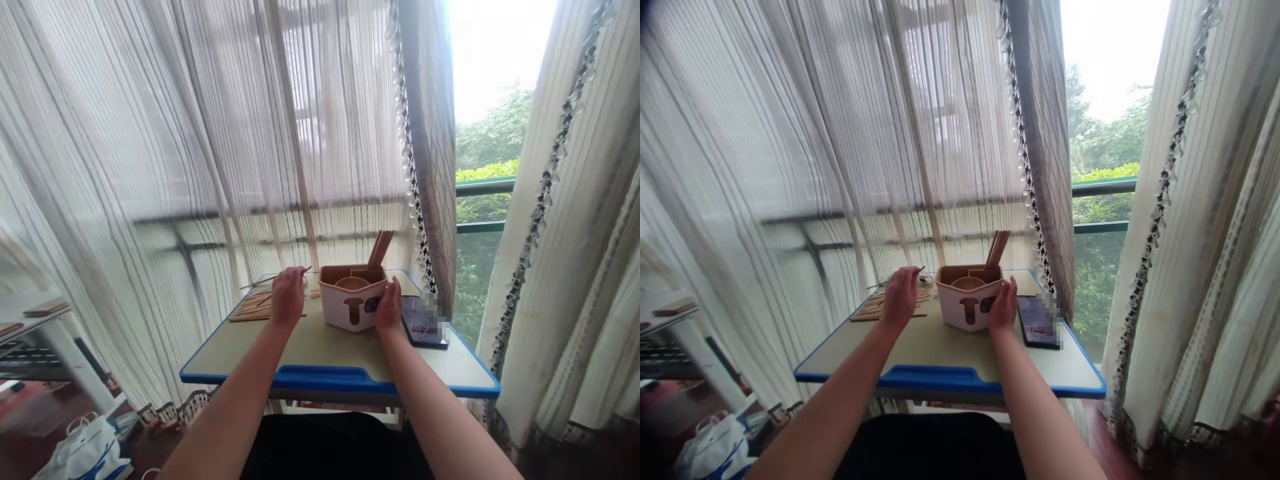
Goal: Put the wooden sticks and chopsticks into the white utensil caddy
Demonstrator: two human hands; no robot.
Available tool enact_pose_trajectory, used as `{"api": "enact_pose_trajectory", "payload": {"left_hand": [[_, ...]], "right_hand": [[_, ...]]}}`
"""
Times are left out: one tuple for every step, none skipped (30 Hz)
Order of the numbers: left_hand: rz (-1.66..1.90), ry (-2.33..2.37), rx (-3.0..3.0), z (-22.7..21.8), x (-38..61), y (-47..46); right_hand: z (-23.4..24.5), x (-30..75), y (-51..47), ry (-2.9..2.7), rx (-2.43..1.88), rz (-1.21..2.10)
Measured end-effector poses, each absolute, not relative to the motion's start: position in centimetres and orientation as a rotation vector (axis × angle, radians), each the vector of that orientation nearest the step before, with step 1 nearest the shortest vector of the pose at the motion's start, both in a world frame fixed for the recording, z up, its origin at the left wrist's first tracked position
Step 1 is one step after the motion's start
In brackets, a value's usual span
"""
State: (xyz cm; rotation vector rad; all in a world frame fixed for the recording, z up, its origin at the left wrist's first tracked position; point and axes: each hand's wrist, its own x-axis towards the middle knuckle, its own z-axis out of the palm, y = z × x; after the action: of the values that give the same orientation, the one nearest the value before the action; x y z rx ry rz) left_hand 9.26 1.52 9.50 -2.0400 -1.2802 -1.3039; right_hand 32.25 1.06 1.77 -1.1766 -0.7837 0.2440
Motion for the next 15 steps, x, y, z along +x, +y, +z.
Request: {"api": "enact_pose_trajectory", "payload": {"left_hand": [[-1.476,-1.181,-2.047,10.5,9.4,1.5],[-1.645,-1.096,-2.048,11.6,9.5,1.4],[-1.802,-1.026,-2.047,12.5,9.7,1.3],[-1.925,-0.980,-2.052,13.5,9.8,1.1],[-2.024,-0.958,-2.048,14.3,10.0,0.9],[-2.114,-0.944,-2.022,14.9,10.1,0.8],[-2.172,-0.935,-2.005,15.4,10.1,0.7],[-2.205,-0.929,-2.002,15.7,10.1,0.7],[-2.233,-0.928,-2.002,15.9,9.9,0.7],[-2.259,-0.932,-2.005,15.8,9.7,0.9],[-2.288,-0.940,-2.006,15.6,9.4,1.2],[-2.319,-0.952,-2.004,15.2,9.1,1.5],[-2.348,-0.968,-2.004,14.8,8.7,2.0],[-2.369,-0.987,-2.017,14.2,8.2,2.5],[-2.382,-1.012,-2.039,13.6,7.7,3.0]], "right_hand": [[1.8,32.3,1.0,-0.766,-1.187,0.250],[1.8,32.3,1.0,-0.762,-1.189,0.251],[1.8,32.3,1.1,-0.756,-1.186,0.249],[1.8,32.4,1.2,-0.750,-1.181,0.246],[1.7,32.4,1.3,-0.744,-1.175,0.244],[1.6,32.5,1.4,-0.738,-1.166,0.242],[1.5,32.6,1.5,-0.732,-1.155,0.242],[1.4,32.7,1.6,-0.726,-1.148,0.242],[1.3,32.7,1.7,-0.724,-1.143,0.240],[1.2,32.8,1.8,-0.724,-1.141,0.236],[1.2,32.8,1.8,-0.723,-1.138,0.230],[1.2,32.8,1.8,-0.724,-1.137,0.222],[1.3,32.7,1.8,-0.723,-1.133,0.218],[1.3,32.7,1.7,-0.725,-1.128,0.218],[1.4,32.6,1.7,-0.726,-1.123,0.219]]}}
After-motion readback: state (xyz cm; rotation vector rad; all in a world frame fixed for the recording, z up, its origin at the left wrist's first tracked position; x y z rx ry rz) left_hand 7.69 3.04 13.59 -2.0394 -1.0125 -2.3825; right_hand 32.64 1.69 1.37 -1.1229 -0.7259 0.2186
